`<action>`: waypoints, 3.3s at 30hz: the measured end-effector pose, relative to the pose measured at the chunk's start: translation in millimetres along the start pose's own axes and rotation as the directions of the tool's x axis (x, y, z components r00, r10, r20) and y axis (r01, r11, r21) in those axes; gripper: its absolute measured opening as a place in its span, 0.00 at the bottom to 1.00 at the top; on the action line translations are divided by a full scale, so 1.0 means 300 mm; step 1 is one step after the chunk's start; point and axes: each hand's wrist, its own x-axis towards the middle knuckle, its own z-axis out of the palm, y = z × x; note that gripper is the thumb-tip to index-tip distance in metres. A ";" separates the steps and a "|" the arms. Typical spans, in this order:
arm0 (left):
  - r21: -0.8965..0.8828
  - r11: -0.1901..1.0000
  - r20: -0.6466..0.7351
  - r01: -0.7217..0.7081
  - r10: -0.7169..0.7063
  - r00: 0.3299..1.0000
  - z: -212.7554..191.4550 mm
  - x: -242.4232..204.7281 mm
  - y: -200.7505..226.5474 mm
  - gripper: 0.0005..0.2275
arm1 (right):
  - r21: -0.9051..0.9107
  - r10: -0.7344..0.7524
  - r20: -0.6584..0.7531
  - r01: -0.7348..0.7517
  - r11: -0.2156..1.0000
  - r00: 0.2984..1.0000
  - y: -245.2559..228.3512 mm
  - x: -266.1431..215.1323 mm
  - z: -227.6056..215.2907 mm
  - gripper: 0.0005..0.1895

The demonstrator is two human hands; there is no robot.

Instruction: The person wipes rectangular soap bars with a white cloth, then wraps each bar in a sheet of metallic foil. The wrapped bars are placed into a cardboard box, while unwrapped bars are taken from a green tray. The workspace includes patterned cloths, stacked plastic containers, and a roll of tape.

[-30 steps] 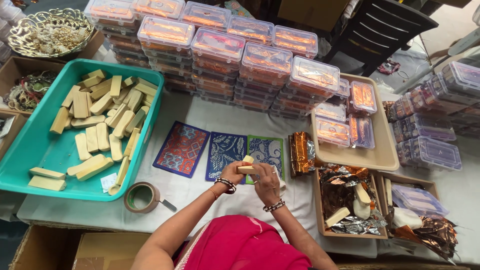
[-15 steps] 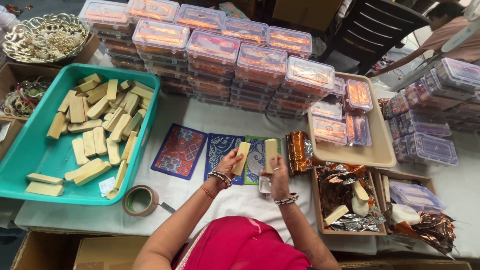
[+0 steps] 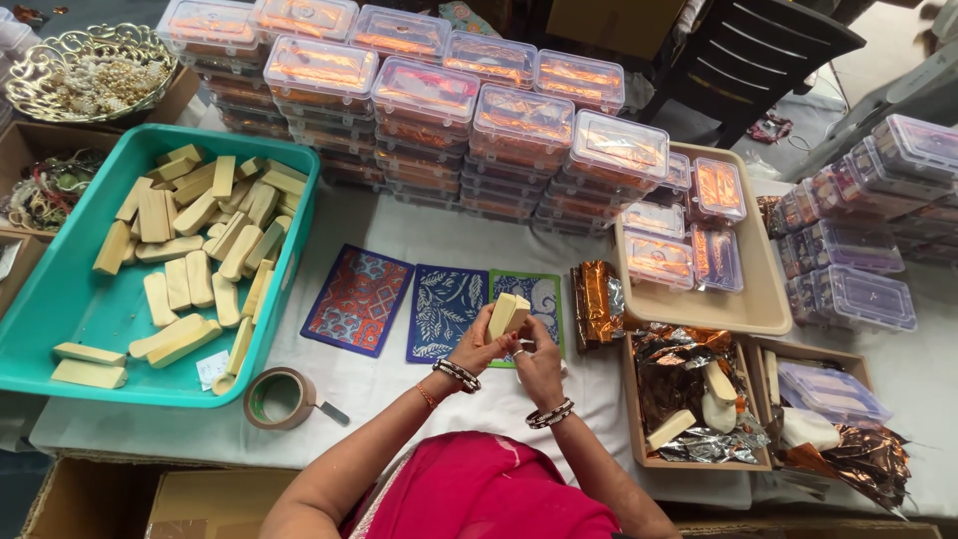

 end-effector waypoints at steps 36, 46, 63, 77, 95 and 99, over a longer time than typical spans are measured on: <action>0.976 0.184 0.070 -0.114 0.227 0.971 -0.254 -0.219 -0.431 0.26 | -0.644 -0.251 0.447 0.503 0.576 0.859 0.317 -0.046 0.091 0.37; 0.971 0.233 0.007 -0.059 0.218 0.976 -0.230 -0.230 -0.346 0.28 | -0.576 -0.246 0.496 0.527 0.625 0.833 0.273 -0.039 0.137 0.30; 0.988 0.111 0.087 -0.103 0.143 0.986 -0.239 -0.118 -0.365 0.30 | -0.538 -0.043 0.266 0.185 0.823 0.963 0.290 0.006 0.112 0.33; 0.999 0.015 0.045 -0.046 0.041 0.998 -0.248 -0.118 -0.369 0.28 | -0.605 0.033 0.265 0.140 0.784 0.964 0.372 -0.049 0.181 0.36; 0.997 0.053 0.054 -0.056 0.040 0.998 -0.248 -0.125 -0.337 0.28 | -0.485 -0.110 -0.777 -0.478 0.733 0.620 0.295 -0.179 -0.455 0.25; 0.998 0.037 0.045 -0.045 0.019 0.999 -0.242 -0.134 -0.312 0.28 | -0.315 -0.038 -0.874 -0.506 0.803 0.484 0.353 -0.112 -0.464 0.28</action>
